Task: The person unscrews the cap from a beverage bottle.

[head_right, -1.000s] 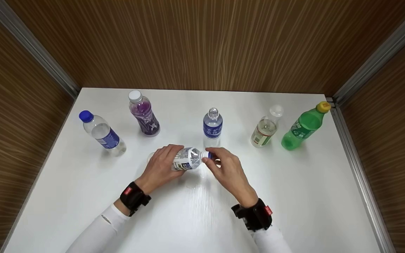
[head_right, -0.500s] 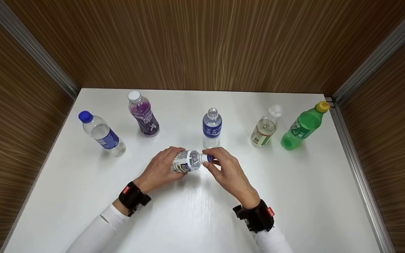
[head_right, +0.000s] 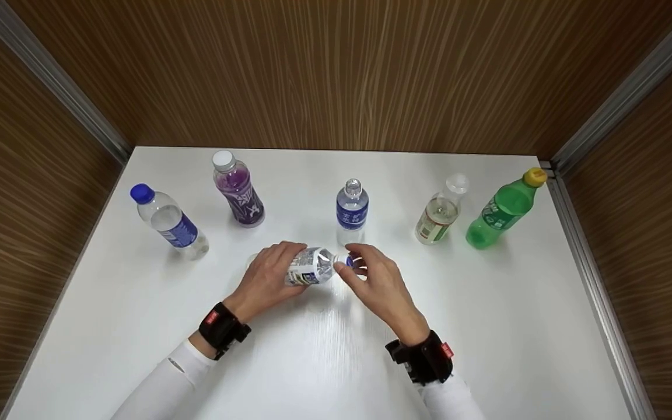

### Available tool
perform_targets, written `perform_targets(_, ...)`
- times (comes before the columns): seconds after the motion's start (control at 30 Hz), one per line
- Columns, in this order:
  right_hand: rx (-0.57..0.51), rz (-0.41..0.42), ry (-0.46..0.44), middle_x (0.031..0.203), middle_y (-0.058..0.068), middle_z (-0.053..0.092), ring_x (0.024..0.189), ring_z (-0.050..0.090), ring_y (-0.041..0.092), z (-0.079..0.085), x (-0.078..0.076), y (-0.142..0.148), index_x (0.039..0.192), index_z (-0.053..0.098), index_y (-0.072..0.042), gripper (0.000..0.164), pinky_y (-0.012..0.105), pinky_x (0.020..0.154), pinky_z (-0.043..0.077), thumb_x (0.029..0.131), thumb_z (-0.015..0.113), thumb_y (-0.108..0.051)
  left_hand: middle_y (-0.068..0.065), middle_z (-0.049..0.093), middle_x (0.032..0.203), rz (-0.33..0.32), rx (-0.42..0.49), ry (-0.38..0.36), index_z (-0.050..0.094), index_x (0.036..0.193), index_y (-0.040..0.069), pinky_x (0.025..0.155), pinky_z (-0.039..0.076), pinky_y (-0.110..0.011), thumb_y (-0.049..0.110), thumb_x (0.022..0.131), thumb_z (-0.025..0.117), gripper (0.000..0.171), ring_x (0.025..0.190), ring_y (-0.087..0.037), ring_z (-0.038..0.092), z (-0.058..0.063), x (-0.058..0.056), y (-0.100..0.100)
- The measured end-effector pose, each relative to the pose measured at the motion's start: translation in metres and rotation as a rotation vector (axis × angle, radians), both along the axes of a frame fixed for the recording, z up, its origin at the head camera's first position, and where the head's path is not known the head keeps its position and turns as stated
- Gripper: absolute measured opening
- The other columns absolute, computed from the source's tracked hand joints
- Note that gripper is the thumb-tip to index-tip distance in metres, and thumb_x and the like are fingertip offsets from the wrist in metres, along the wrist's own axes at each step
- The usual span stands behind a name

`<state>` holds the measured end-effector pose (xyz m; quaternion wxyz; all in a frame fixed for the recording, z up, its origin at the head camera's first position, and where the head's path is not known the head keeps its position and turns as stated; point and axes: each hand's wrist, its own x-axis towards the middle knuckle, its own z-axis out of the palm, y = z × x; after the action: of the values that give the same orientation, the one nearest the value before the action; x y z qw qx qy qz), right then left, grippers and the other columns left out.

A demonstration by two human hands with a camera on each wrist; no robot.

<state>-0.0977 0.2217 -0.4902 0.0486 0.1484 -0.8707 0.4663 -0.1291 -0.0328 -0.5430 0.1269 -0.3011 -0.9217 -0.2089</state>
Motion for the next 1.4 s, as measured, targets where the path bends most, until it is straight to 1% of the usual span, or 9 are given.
perform_targets(0.13, 0.05, -0.049, 0.021, 0.101, 0.007, 0.074, 0.088, 0.074, 0.018, 0.0, -0.001, -0.003, 0.12, 0.068, 0.001, 0.033, 0.031, 0.077, 0.062, 0.097, 0.071, -0.022, -0.008, 0.062, 0.124, 0.023, -0.018, 0.071, 0.054, 0.138, 0.01, 0.099, 0.051, -0.038, 0.038, 0.072, 0.091, 0.081, 0.111, -0.024, 0.063, 0.001, 0.0, 0.001)
perform_targets(0.27, 0.03, -0.047, 0.043, 0.095, 0.006, 0.074, 0.083, 0.074, 0.017, 0.0, -0.001, -0.004, 0.115, 0.07, 0.002, 0.027, 0.026, 0.074, 0.061, 0.095, 0.073, -0.016, -0.008, 0.062, 0.125, 0.031, -0.024, 0.094, 0.054, 0.139, 0.01, 0.1, 0.051, -0.038, 0.039, 0.071, 0.092, 0.083, 0.111, -0.024, 0.063, 0.002, 0.0, 0.002)
perform_targets(0.57, -0.061, 0.017, 0.047, 0.106, 0.005, 0.073, 0.095, 0.072, 0.018, 0.003, 0.001, 0.001, 0.118, 0.07, 0.001, 0.03, 0.028, 0.081, 0.061, 0.092, 0.076, -0.01, -0.008, 0.062, 0.125, 0.012, -0.004, 0.052, 0.053, 0.139, 0.009, 0.1, 0.051, -0.038, 0.039, 0.072, 0.091, 0.083, 0.112, -0.024, 0.063, 0.002, 0.001, 0.001)
perform_targets(0.77, -0.102, 0.072, 0.044, 0.115, 0.006, 0.07, 0.103, 0.07, 0.025, 0.003, 0.002, 0.004, 0.121, 0.069, -0.002, 0.032, 0.024, 0.087, 0.058, 0.09, 0.076, -0.002, -0.008, 0.063, 0.125, 0.003, 0.033, 0.019, 0.053, 0.138, 0.009, 0.097, 0.052, -0.037, 0.036, 0.073, 0.09, 0.079, 0.11, -0.024, 0.063, -0.001, 0.001, 0.001)
perform_targets(0.93, -0.112, 0.067, 0.064, 0.115, 0.011, 0.069, 0.106, 0.069, 0.027, 0.009, 0.005, 0.002, 0.118, 0.068, 0.003, 0.033, 0.028, 0.088, 0.058, 0.086, 0.075, 0.008, -0.007, 0.063, 0.125, 0.007, 0.05, -0.014, 0.053, 0.138, 0.009, 0.097, 0.052, -0.038, 0.036, 0.074, 0.09, 0.079, 0.11, -0.024, 0.063, 0.0, 0.002, 0.0)
perform_targets(1.07, -0.111, 0.057, 0.08, 0.116, 0.008, 0.07, 0.106, 0.069, 0.021, 0.01, 0.006, 0.006, 0.119, 0.069, 0.0, 0.034, 0.026, 0.088, 0.058, 0.086, 0.076, 0.006, -0.007, 0.063, 0.125, 0.018, 0.055, -0.027, 0.053, 0.138, 0.01, 0.098, 0.051, -0.038, 0.037, 0.074, 0.09, 0.079, 0.11, -0.024, 0.063, 0.002, 0.001, 0.0)
perform_targets(1.17, -0.09, 0.037, 0.075, 0.116, 0.007, 0.07, 0.104, 0.069, 0.017, 0.002, 0.005, 0.014, 0.121, 0.069, -0.003, 0.037, 0.026, 0.089, 0.058, 0.086, 0.078, 0.002, -0.007, 0.063, 0.124, 0.023, 0.074, -0.026, 0.053, 0.138, 0.01, 0.096, 0.051, -0.037, 0.037, 0.074, 0.09, 0.079, 0.108, -0.024, 0.063, 0.003, 0.001, -0.001)
perform_targets(1.27, -0.045, 0.013, 0.068, 0.111, 0.008, 0.071, 0.099, 0.07, 0.02, -0.004, 0.005, 0.022, 0.119, 0.068, 0.0, 0.036, 0.026, 0.088, 0.058, 0.085, 0.08, 0.0, -0.006, 0.064, 0.122, 0.033, 0.107, -0.015, 0.054, 0.137, 0.01, 0.094, 0.052, -0.037, 0.037, 0.074, 0.09, 0.077, 0.106, -0.023, 0.064, 0.003, 0.001, -0.002)
perform_targets(1.4, 0.091, -0.013, 0.068, 0.102, 0.007, 0.071, 0.093, 0.072, 0.022, -0.014, 0.006, 0.033, 0.114, 0.07, 0.002, 0.033, 0.03, 0.083, 0.06, 0.085, 0.082, -0.004, -0.007, 0.065, 0.121, 0.044, 0.16, -0.002, 0.056, 0.134, 0.009, 0.093, 0.053, -0.036, 0.034, 0.073, 0.091, 0.075, 0.105, -0.023, 0.065, 0.002, 0.0, -0.004)
